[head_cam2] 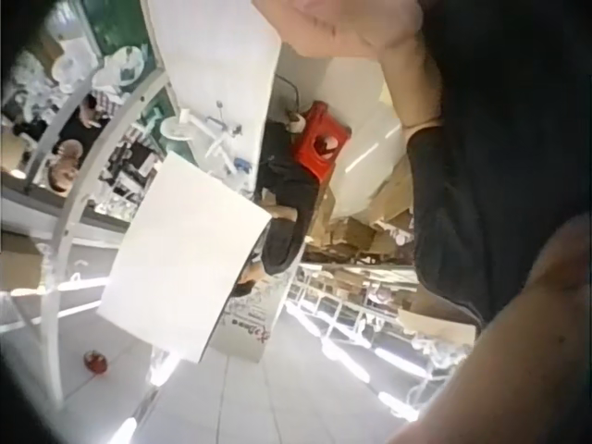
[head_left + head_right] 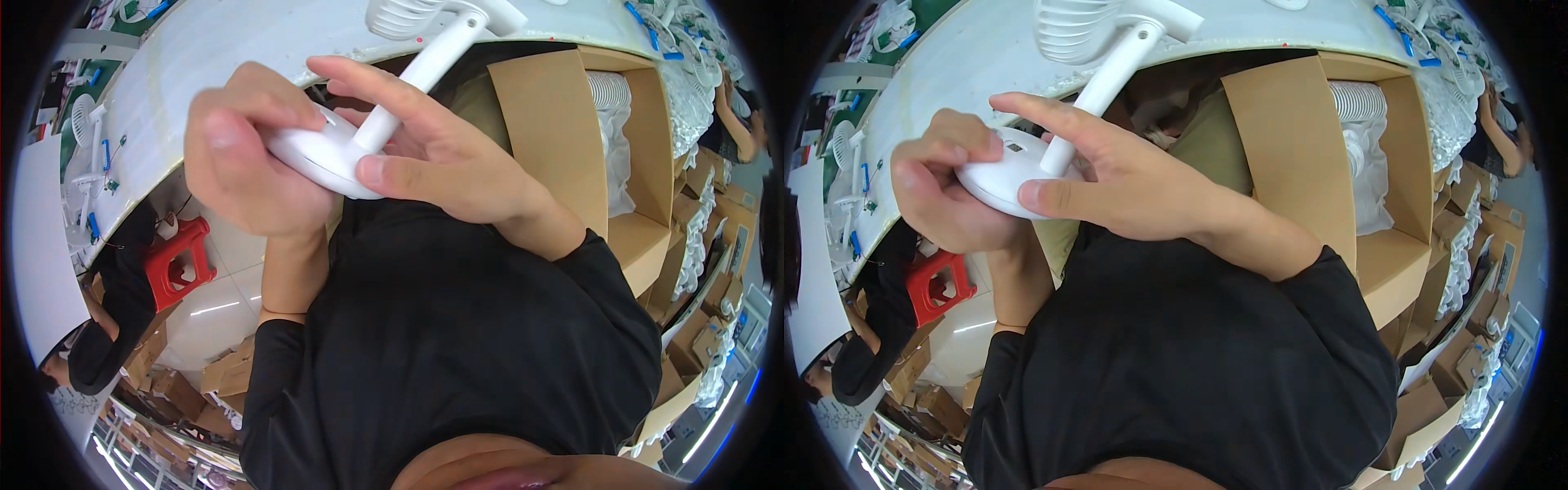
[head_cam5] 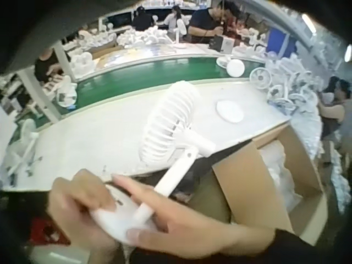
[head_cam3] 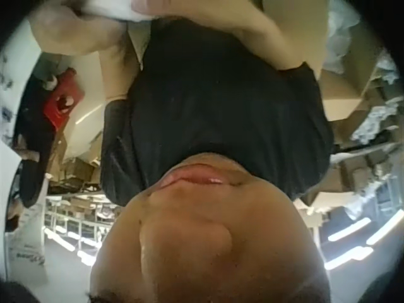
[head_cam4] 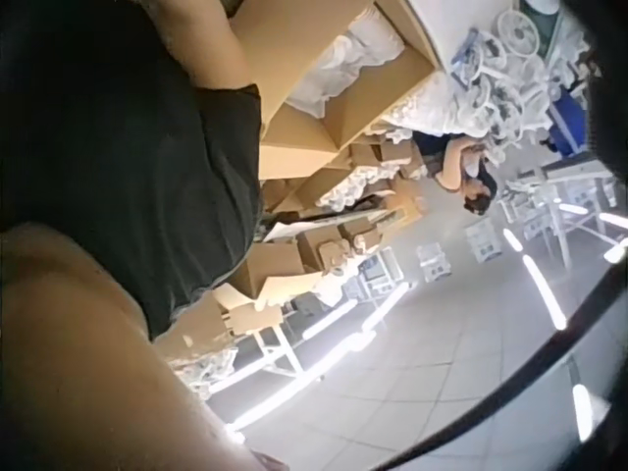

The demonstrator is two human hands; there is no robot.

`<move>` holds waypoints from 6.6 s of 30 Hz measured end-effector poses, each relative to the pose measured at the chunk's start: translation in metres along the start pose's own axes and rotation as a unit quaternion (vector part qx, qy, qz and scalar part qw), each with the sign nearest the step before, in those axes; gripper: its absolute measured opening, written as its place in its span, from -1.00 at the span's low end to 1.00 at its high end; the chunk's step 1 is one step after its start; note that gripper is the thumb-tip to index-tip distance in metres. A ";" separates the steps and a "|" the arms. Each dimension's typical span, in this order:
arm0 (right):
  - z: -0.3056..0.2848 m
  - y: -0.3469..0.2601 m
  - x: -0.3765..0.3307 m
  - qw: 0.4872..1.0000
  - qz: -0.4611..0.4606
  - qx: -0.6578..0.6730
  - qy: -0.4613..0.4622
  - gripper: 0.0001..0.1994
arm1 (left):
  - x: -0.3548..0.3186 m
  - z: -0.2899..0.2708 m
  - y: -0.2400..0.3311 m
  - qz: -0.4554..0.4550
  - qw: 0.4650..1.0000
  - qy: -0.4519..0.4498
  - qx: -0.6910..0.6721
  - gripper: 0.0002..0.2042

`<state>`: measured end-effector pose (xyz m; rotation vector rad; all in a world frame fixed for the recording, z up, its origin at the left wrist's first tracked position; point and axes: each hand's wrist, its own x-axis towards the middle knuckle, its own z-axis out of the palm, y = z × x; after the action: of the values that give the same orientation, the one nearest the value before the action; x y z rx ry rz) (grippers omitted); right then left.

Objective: Assemble small portable electric fans on a production line.

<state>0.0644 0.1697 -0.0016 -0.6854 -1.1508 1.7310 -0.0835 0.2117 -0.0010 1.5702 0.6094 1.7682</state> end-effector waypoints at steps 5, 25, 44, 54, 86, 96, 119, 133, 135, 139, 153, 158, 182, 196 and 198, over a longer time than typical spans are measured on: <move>0.002 -0.019 -0.012 0.993 0.080 0.073 -0.050 -0.32 | -0.005 0.012 0.038 0.044 0.986 -0.038 0.156 -0.64; 0.035 -0.009 -0.132 0.984 0.087 0.150 -0.034 -0.14 | -0.085 0.058 0.116 -0.077 0.997 -0.004 0.007 -0.60; 0.035 -0.018 -0.130 0.989 0.079 0.113 -0.058 -0.10 | -0.087 0.061 0.124 -0.040 0.994 -0.043 0.092 -0.58; 0.026 0.007 -0.136 0.994 -0.016 0.076 -0.070 0.01 | -0.089 0.066 0.113 -0.105 0.994 0.001 -0.035 -0.56; 0.028 0.019 -0.137 0.974 -0.101 -0.184 -0.090 -0.09 | -0.121 0.042 0.078 -0.201 0.959 0.073 -0.185 -0.64; -0.091 0.031 -0.076 0.838 -0.232 -0.475 0.136 -0.60 | -0.147 0.037 -0.017 -0.266 0.947 0.179 -0.013 -0.91; -0.145 0.047 0.030 0.772 -0.095 -0.576 0.250 -0.83 | 0.019 -0.092 -0.135 -0.217 0.917 0.106 0.319 -0.82; -0.135 0.041 0.029 0.731 -0.066 -0.631 0.252 -0.83 | 0.133 -0.104 -0.162 -0.225 0.857 -0.043 0.462 -0.62; -0.145 0.042 0.030 0.716 -0.089 -0.642 0.260 -0.83 | 0.117 -0.072 -0.124 -0.249 0.909 0.033 0.333 -0.63; -0.161 0.041 0.037 0.746 -0.123 -0.598 0.265 -0.83 | 0.074 -0.004 -0.045 -0.248 0.954 0.147 0.086 -0.71; -0.021 0.016 -0.136 0.983 -0.125 0.017 0.131 -0.78 | -0.147 0.094 0.087 -0.136 0.975 0.174 -0.010 -0.72; 0.010 0.002 -0.147 0.969 -0.122 -0.012 0.213 -0.80 | -0.138 0.084 0.118 -0.020 0.950 0.003 0.310 -0.72; 0.005 -0.033 -0.113 0.823 -0.307 -0.463 0.121 -0.88 | -0.127 0.093 0.090 -0.149 0.980 0.128 -0.013 -0.79; 0.012 -0.025 -0.103 0.838 -0.274 -0.457 0.119 -0.83 | -0.125 0.069 0.089 -0.170 0.979 0.113 -0.001 -0.81; 0.013 -0.027 -0.101 0.846 -0.254 -0.450 0.133 -0.82 | -0.117 0.060 0.095 -0.183 0.978 0.098 -0.012 -0.82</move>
<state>0.1069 0.0766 0.0246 -1.0068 -1.7402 0.5583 -0.0380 0.0566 0.0008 1.1837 0.9063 1.6489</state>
